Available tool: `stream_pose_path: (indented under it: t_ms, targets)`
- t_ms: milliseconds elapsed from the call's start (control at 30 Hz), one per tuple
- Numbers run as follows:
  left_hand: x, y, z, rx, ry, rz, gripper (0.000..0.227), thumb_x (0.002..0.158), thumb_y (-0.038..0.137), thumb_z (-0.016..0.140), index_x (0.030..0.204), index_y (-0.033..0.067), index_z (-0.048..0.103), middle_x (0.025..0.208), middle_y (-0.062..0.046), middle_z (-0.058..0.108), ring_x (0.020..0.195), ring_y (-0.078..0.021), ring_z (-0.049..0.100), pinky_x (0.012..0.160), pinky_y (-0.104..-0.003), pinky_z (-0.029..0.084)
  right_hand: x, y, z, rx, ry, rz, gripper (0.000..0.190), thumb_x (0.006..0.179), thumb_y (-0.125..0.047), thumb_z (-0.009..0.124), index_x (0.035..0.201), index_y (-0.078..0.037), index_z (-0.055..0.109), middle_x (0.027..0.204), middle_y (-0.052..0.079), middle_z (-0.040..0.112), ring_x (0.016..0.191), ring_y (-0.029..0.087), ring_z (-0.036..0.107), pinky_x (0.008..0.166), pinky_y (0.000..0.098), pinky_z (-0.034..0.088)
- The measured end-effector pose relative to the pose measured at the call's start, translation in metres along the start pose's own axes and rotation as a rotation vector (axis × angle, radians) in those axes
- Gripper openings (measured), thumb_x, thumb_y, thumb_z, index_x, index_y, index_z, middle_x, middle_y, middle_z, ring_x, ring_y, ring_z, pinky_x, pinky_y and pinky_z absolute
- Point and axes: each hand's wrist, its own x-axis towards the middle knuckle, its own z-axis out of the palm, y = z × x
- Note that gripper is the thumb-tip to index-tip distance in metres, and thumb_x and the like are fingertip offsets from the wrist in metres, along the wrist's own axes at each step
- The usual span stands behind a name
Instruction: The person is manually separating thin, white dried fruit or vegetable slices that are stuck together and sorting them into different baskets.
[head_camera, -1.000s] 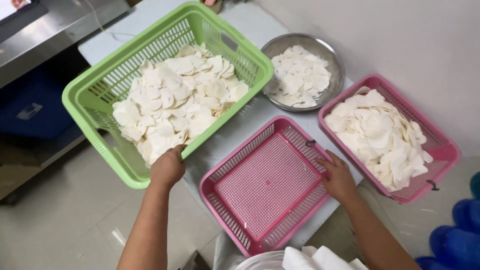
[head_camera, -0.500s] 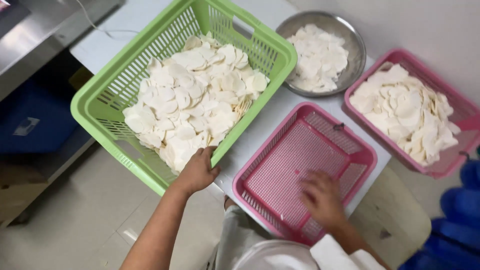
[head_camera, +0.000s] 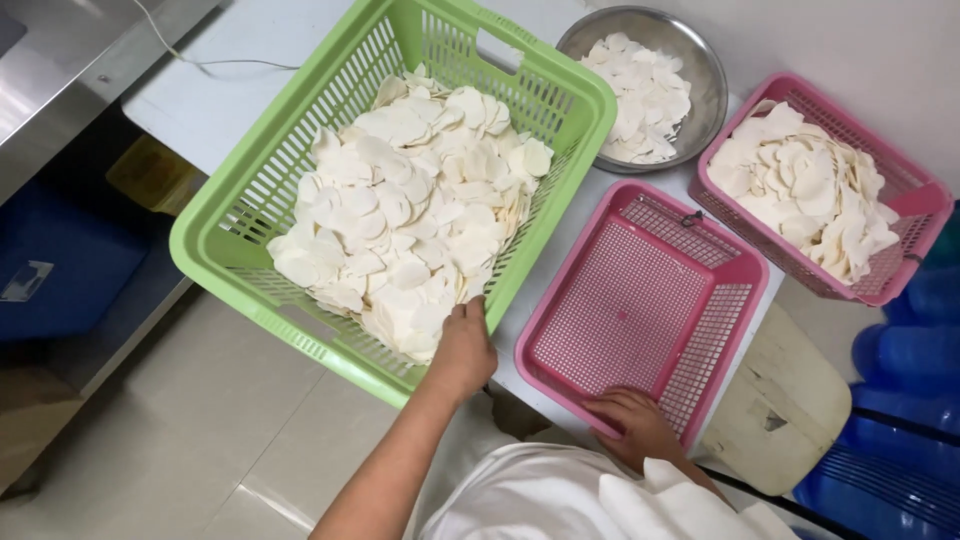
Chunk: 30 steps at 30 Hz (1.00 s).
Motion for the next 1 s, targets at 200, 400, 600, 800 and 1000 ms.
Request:
stream_pose_path:
  t_ms: [200,400,600,800,1000]
  targets:
    - [-0.016,0.028,-0.044,-0.118,-0.204,-0.082,0.076,0.1,0.035,0.058,0.16,0.0063,0.02,0.159,-0.024,0.029,0.147,-0.0396,0.031,0.122,-0.05,0.029,0.009,-0.006,-0.014,0.077,-0.079,0.041,0.046,0.081,-0.033,0.082,0.124,-0.018,0.074,0.113,0.001,0.078,0.101,0.021,0.072,0.083,0.0362,0.062]
    - [-0.001,0.014,-0.13,-0.194,0.087,-0.165,0.044,0.107,0.029,0.043,0.143,0.0075,0.054,0.146,-0.012,0.059,0.063,-0.0133,0.064,0.091,-0.035,0.061,0.007,-0.013,-0.014,0.088,-0.079,0.083,0.046,0.081,-0.034,0.083,0.123,-0.017,0.074,0.107,-0.002,0.075,0.089,0.016,0.072,0.072,0.0317,0.064]
    - [0.036,-0.046,-0.122,-0.149,0.141,-0.214,0.039,0.1,0.017,0.051,0.136,0.0088,0.063,0.125,-0.013,0.071,0.11,-0.0269,0.068,0.099,-0.039,0.053,0.007,-0.022,-0.021,0.135,-0.129,0.25,0.045,0.081,-0.037,0.081,0.123,-0.023,0.076,0.113,-0.003,0.076,0.095,0.017,0.073,0.076,0.0318,0.062]
    - [0.036,-0.043,-0.092,-0.081,0.149,-0.167,0.038,0.097,0.008,0.049,0.132,0.0089,0.066,0.12,-0.014,0.073,0.107,-0.0312,0.07,0.094,-0.043,0.054,0.015,-0.026,-0.033,0.135,-0.223,0.288,0.048,0.086,-0.041,0.074,0.13,-0.024,0.072,0.114,-0.003,0.073,0.099,0.017,0.071,0.08,0.0329,0.059]
    - [0.071,-0.02,-0.051,-0.104,0.269,0.202,0.03,0.098,0.008,0.054,0.122,0.0006,0.07,0.121,-0.018,0.069,0.105,-0.0335,0.068,0.098,-0.041,0.053,0.021,-0.039,-0.045,0.197,-0.279,0.336,0.047,0.086,-0.035,0.075,0.131,-0.021,0.07,0.119,0.0,0.07,0.106,0.018,0.068,0.087,0.0337,0.06]
